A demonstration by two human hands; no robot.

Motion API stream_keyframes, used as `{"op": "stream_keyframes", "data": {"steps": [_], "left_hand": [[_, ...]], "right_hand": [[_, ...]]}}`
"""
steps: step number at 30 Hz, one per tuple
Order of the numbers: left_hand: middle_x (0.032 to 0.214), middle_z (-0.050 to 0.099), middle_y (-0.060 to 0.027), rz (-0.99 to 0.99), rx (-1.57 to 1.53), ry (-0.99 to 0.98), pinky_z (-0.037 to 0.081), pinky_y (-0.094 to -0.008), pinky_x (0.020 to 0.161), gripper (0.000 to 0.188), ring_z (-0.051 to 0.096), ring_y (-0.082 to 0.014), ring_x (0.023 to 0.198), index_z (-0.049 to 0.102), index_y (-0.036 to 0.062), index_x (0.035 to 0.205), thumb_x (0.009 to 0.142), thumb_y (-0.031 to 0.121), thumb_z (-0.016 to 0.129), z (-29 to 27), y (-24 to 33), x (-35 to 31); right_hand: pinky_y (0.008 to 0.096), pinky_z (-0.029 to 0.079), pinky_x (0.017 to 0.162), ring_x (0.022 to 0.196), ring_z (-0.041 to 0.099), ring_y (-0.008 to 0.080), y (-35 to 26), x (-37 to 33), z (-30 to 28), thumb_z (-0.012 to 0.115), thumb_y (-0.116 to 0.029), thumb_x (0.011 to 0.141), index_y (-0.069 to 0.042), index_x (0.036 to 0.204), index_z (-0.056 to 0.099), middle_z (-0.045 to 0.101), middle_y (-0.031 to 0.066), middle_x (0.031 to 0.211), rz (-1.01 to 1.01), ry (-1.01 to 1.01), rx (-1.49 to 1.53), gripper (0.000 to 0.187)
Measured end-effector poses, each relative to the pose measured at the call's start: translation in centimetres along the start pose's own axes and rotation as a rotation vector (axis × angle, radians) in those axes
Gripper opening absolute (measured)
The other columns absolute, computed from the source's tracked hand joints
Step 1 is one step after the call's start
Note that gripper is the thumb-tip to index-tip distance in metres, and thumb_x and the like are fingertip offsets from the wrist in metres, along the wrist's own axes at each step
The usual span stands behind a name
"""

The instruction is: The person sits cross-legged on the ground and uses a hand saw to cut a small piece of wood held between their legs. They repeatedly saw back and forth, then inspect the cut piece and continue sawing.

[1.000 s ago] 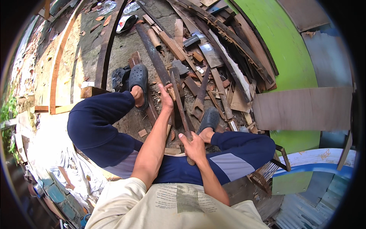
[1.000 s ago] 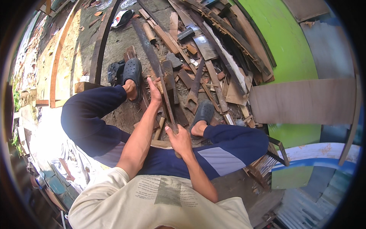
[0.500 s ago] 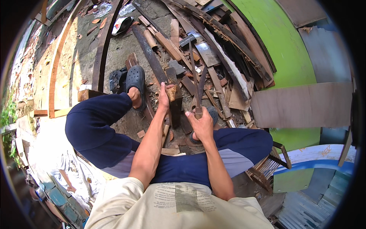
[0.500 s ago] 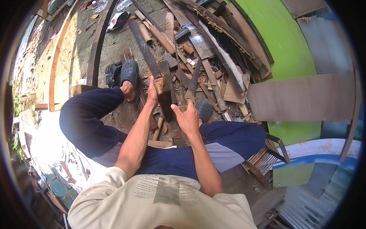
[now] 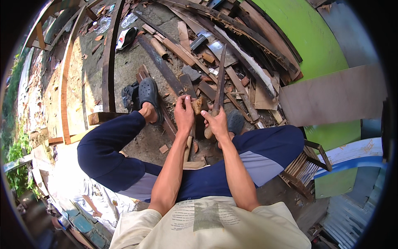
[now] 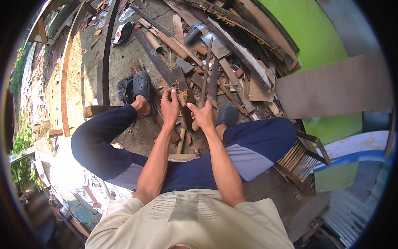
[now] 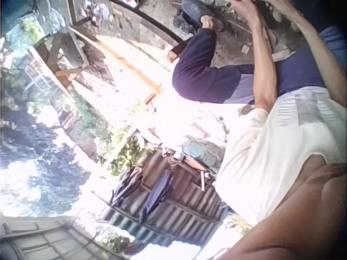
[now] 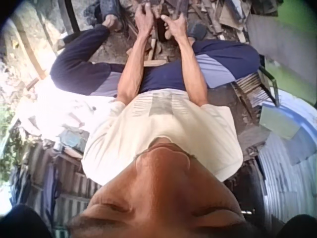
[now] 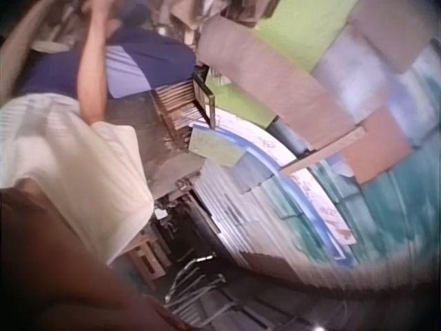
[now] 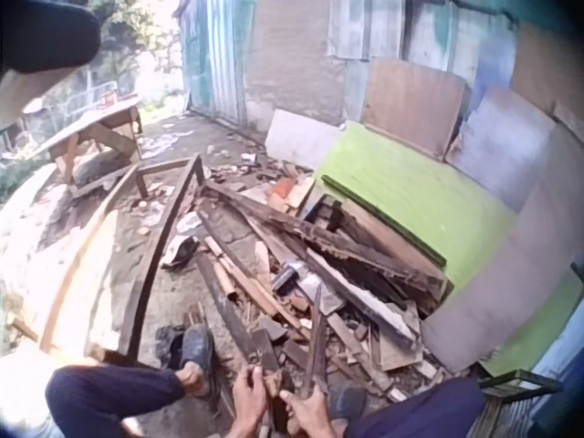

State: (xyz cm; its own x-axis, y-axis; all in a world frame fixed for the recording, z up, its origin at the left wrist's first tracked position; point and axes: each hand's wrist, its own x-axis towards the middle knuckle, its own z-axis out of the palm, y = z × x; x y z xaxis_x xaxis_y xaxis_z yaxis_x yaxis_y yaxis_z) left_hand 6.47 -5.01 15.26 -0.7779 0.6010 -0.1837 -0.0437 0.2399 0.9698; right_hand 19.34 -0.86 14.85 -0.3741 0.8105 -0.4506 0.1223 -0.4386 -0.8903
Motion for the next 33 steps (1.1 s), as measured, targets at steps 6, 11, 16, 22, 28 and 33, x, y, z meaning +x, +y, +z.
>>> {"op": "stream_keyframes", "data": {"steps": [6,11,16,22,28,33], "left_hand": [[0.1,0.074,-0.0131,0.201,0.21,-0.203,0.055,-0.0354,0.082,0.02,0.073,-0.0253,0.094,0.069,0.0065,0.111,0.097,0.01,0.055,-1.9,2.0,0.0],[0.108,0.072,-0.0124,0.297,0.384,-0.3,0.058,-0.0355,0.08,0.02,0.072,-0.0258,0.096,0.073,0.0047,0.106,0.091,0.008,0.062,-2.4,3.1,0.0],[0.111,0.072,-0.0117,0.294,0.443,-0.303,0.059,-0.0348,0.08,0.02,0.072,-0.0252,0.097,0.074,0.0047,0.107,0.09,0.011,0.066,-2.3,3.5,0.0],[0.108,0.071,-0.0137,0.274,0.495,-0.326,0.058,-0.0366,0.081,0.02,0.072,-0.0267,0.096,0.074,0.0052,0.107,0.089,0.013,0.067,-2.3,4.0,0.0],[0.108,0.067,-0.0167,0.285,0.592,-0.405,0.055,-0.0411,0.082,0.019,0.068,-0.0342,0.099,0.069,0.0024,0.108,0.091,0.01,0.065,-2.5,4.8,0.3],[0.109,0.061,-0.0221,0.295,0.637,-0.41,0.052,-0.0487,0.084,0.018,0.064,-0.0435,0.099,0.062,-0.002,0.109,0.094,0.008,0.059,-2.2,5.0,0.0]], "right_hand": [[0.0235,0.049,0.048,0.058,0.06,0.0096,0.1,-0.3,0.1,0.081,-0.019,0.087,0.002,0.121,0.051,0.062,0.0034,0.077,0.007,0.009,0.065,0.05],[0.0238,0.048,0.046,0.057,0.059,0.0093,0.4,0.1,0.0,0.079,-0.018,0.088,0.001,0.121,0.052,0.062,0.0034,0.077,-0.017,0.011,-0.001,0.046],[0.0239,0.048,0.046,0.057,0.059,0.0091,0.2,0.0,0.1,0.079,-0.018,0.089,0.001,0.118,0.054,0.062,0.0026,0.075,-0.025,0.014,-0.054,0.043],[0.0239,0.047,0.046,0.057,0.06,0.0092,0.3,0.1,0.0,0.079,-0.019,0.089,0.001,0.117,0.054,0.062,0.0023,0.074,-0.023,0.017,-0.078,0.042],[0.0244,0.048,0.047,0.057,0.06,0.0097,0.2,0.0,-0.1,0.079,-0.019,0.089,0.002,0.118,0.054,0.061,0.0027,0.074,-0.027,0.013,-0.093,0.043],[0.0252,0.049,0.047,0.058,0.061,0.0106,-0.1,-0.2,-0.1,0.079,-0.021,0.089,0.003,0.119,0.054,0.062,0.0039,0.074,-0.029,0.01,-0.152,0.045]]}}
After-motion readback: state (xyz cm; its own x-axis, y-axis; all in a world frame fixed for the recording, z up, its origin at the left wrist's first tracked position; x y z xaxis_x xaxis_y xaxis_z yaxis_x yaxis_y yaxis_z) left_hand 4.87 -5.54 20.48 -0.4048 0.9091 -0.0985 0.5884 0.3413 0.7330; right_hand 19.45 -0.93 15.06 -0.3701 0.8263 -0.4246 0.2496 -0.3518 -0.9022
